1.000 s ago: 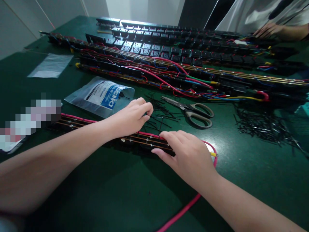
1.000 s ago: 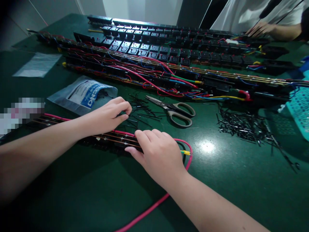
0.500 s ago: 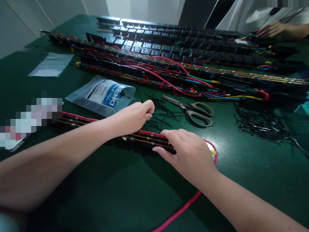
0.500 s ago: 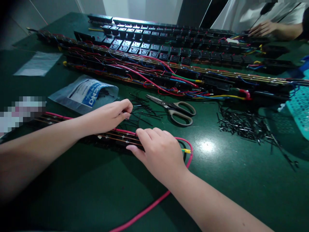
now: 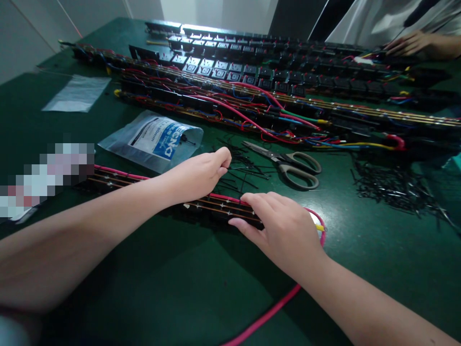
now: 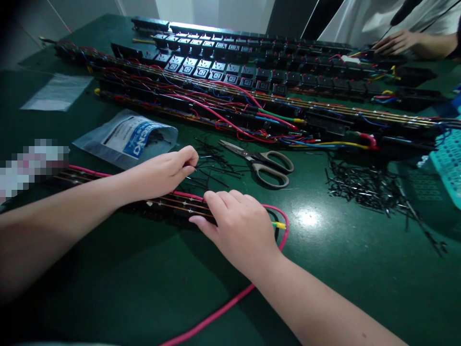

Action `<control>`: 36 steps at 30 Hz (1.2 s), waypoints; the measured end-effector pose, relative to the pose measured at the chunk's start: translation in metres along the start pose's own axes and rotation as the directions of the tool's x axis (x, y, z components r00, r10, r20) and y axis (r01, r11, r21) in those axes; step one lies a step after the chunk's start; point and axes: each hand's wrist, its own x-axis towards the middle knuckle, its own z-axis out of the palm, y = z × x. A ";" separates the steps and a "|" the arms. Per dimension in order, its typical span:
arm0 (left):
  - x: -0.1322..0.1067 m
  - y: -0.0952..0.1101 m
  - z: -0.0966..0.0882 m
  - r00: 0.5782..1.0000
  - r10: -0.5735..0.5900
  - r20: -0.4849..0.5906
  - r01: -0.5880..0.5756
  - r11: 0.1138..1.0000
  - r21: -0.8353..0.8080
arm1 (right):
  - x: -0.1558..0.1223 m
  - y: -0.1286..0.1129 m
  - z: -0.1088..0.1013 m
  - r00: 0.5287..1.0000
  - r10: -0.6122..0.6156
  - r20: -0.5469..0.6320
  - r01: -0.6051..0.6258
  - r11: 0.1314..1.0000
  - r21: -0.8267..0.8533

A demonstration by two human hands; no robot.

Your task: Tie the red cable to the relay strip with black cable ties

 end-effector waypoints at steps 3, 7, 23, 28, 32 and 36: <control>-0.001 0.001 0.000 1.000 -0.016 0.011 0.016 1.000 0.021 | 0.000 0.000 0.000 1.000 0.003 0.008 -0.003 1.000 0.006; -0.002 0.000 0.001 1.000 -0.021 0.018 0.019 0.997 0.072 | 0.000 0.000 0.001 1.000 0.001 -0.002 -0.001 1.000 0.001; 0.003 0.003 -0.004 0.989 -0.145 0.043 0.139 0.983 0.118 | 0.000 0.000 0.002 1.000 -0.002 0.018 0.002 1.000 -0.016; 0.004 -0.002 -0.004 0.985 -0.172 0.005 0.171 0.982 0.076 | -0.001 0.000 0.002 1.000 -0.002 0.019 0.003 1.000 -0.018; 0.005 -0.003 -0.005 0.986 -0.164 0.041 0.160 0.983 0.088 | -0.001 0.000 0.001 1.000 0.002 0.027 -0.002 1.000 -0.012; 0.005 -0.003 -0.005 0.988 -0.151 0.032 0.147 0.985 0.092 | -0.001 0.000 0.000 0.999 0.013 0.040 -0.013 1.000 -0.009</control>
